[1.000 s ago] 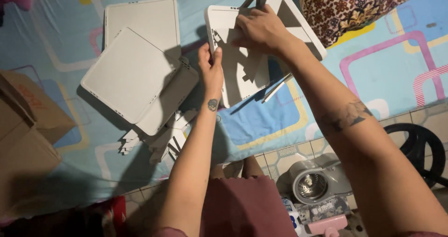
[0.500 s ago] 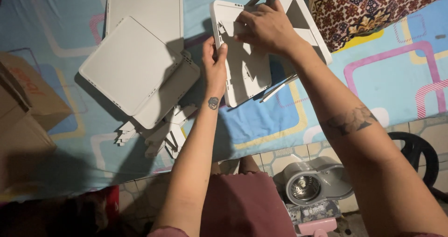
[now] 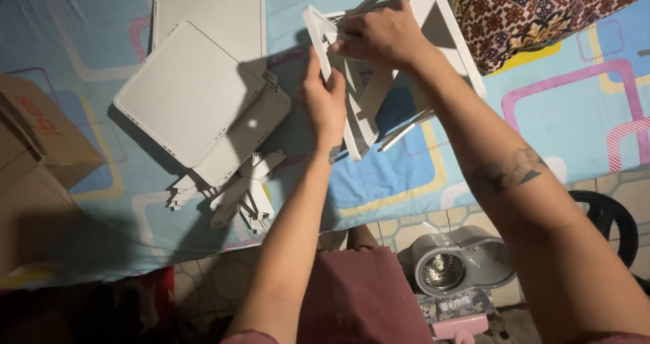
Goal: Assembling a multi-tier white plastic shelf unit by fitting the pieces together on a bed.
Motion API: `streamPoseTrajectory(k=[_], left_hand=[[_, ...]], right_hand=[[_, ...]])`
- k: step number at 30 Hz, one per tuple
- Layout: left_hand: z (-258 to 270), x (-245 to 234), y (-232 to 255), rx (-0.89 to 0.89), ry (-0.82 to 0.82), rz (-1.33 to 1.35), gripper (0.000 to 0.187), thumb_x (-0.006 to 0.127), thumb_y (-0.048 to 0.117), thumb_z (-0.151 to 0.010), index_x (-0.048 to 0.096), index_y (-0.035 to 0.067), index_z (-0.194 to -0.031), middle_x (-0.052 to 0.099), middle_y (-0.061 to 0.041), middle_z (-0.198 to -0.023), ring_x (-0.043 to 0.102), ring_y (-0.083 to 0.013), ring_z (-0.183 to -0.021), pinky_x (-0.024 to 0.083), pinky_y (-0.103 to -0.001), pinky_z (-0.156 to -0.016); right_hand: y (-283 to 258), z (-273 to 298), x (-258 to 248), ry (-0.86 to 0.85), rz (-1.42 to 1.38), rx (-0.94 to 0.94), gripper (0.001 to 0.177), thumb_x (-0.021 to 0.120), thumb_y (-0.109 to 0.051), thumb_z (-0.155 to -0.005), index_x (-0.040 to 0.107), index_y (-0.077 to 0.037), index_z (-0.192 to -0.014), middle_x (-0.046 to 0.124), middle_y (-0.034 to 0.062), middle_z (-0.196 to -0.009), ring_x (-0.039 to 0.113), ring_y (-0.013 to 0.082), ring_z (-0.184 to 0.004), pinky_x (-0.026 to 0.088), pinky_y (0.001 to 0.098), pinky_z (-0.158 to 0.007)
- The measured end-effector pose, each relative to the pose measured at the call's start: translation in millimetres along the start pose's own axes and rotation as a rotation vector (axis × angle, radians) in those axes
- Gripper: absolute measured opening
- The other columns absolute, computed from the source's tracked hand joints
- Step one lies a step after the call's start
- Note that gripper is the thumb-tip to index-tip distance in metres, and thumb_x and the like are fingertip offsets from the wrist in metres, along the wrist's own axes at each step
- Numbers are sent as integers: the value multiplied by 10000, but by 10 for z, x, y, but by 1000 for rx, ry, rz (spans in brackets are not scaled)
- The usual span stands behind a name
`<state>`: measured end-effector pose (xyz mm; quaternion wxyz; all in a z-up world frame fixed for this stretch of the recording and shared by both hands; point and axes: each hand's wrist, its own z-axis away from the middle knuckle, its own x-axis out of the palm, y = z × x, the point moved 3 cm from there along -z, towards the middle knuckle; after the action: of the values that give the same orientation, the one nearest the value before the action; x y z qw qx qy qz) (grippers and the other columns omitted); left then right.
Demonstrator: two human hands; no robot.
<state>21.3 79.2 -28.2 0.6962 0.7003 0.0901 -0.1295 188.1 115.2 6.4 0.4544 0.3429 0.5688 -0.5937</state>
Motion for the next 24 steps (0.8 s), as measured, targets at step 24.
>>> streamPoseTrajectory(k=[24], left_hand=[[-27,225,94,183,-19,-355,567,559,-92,-888,466,-90,-1448,655,-274,-1196,643,-440,-1115,526,-473,-939]], right_hand=[[182,-30,95,-142,-206,178,436,656,-578,-905,771,-161,-964,742,76,-786,728,304,-764,560,453,-737]])
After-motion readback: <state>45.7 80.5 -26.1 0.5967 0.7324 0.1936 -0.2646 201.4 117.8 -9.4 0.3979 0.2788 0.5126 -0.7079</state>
